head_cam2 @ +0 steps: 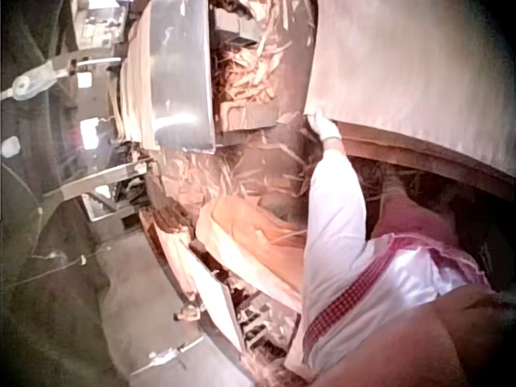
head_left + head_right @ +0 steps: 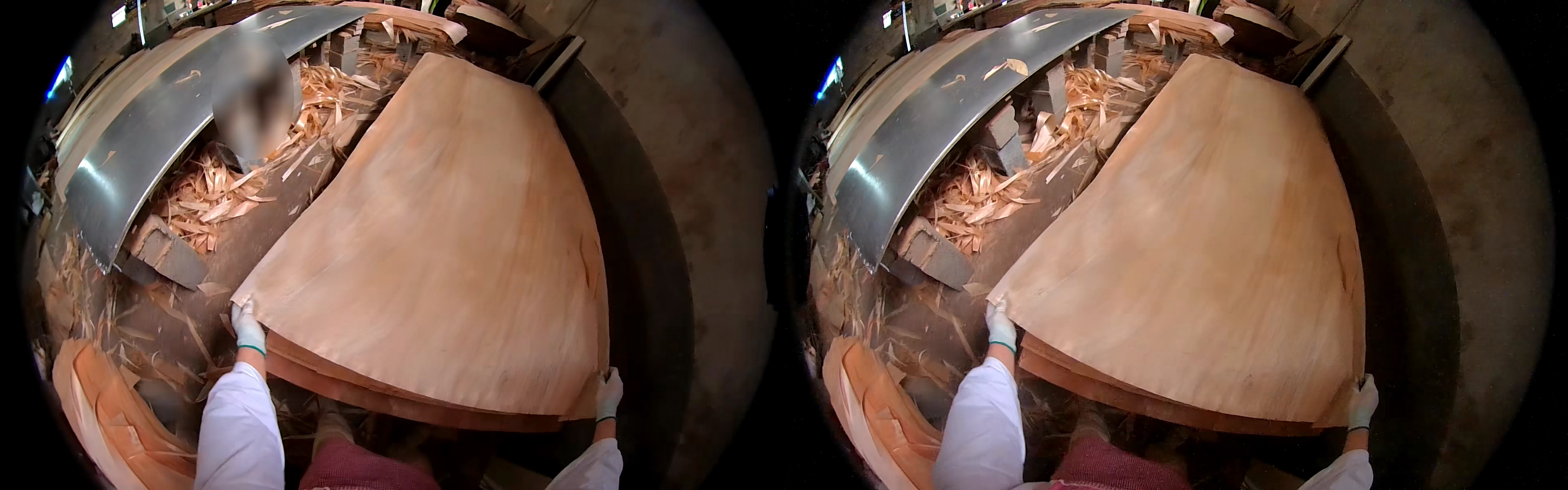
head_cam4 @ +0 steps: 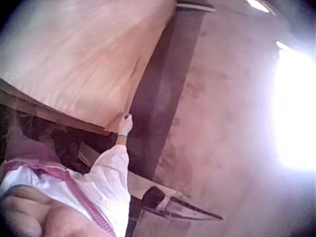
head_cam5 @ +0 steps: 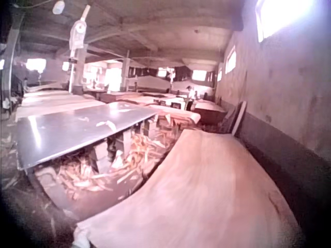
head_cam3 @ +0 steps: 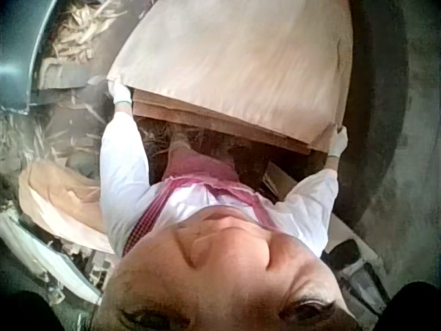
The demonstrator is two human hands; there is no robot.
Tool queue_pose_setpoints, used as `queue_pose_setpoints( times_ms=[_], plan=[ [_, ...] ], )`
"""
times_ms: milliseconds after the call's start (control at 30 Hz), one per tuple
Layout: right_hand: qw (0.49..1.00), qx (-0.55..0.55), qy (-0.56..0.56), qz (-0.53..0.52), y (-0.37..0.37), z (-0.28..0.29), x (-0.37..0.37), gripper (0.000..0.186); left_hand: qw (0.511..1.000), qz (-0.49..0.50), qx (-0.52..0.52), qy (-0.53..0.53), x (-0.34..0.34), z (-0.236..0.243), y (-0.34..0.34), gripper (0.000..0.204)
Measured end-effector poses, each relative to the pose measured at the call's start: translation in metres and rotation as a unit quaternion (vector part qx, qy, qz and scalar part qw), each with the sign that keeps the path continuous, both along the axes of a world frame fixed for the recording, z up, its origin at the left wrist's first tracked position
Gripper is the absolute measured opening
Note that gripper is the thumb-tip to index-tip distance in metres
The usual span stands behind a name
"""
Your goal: The person handles large, thin sheets of wood veneer, removing damaged or narrow strips by hand and with a small knife, and taping pieces together on a metal table in a large workshop.
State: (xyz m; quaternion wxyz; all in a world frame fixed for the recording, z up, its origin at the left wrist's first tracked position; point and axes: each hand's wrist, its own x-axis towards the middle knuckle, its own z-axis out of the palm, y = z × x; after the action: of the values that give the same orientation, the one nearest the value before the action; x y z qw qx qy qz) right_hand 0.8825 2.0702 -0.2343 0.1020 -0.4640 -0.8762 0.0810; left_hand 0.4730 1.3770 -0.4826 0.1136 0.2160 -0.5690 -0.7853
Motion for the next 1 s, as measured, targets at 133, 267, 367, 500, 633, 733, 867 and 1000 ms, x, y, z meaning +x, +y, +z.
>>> queue_pose_setpoints(
  times_ms=[133,267,367,500,633,733,867,1000],
  plan=[
    [0.996,0.005,-0.063,-0.056,0.003,-0.026,0.022,0.026,1.000,0.019,-0.001,-0.007,0.051,0.012,0.048,0.038],
    [0.994,0.055,-0.082,-0.053,0.004,-0.055,0.027,0.027,0.998,0.042,0.001,-0.052,0.082,0.016,0.066,0.033],
    [0.990,0.055,-0.120,-0.057,0.001,-0.057,0.012,0.029,0.991,0.054,0.082,-0.095,0.091,-0.019,0.071,0.029],
    [0.985,0.052,-0.145,-0.074,-0.002,-0.068,-0.015,0.029,0.993,0.016,0.039,-0.112,0.098,-0.060,0.083,0.028],
    [0.980,0.067,-0.185,-0.034,-0.006,-0.105,-0.022,0.029,0.968,-0.002,0.084,-0.234,0.113,-0.114,0.059,0.021],
    [0.973,0.060,-0.222,-0.019,-0.018,-0.137,-0.010,0.034,0.959,-0.067,0.051,-0.270,0.114,-0.142,0.057,0.035],
    [0.951,0.076,-0.297,-0.045,0.003,-0.186,0.015,0.049,0.929,-0.043,0.049,-0.363,0.116,-0.183,0.046,0.028],
    [0.925,0.089,-0.363,-0.070,0.022,-0.229,0.022,0.049,0.916,-0.011,0.054,-0.397,0.115,-0.208,0.042,0.026]
  ],
)
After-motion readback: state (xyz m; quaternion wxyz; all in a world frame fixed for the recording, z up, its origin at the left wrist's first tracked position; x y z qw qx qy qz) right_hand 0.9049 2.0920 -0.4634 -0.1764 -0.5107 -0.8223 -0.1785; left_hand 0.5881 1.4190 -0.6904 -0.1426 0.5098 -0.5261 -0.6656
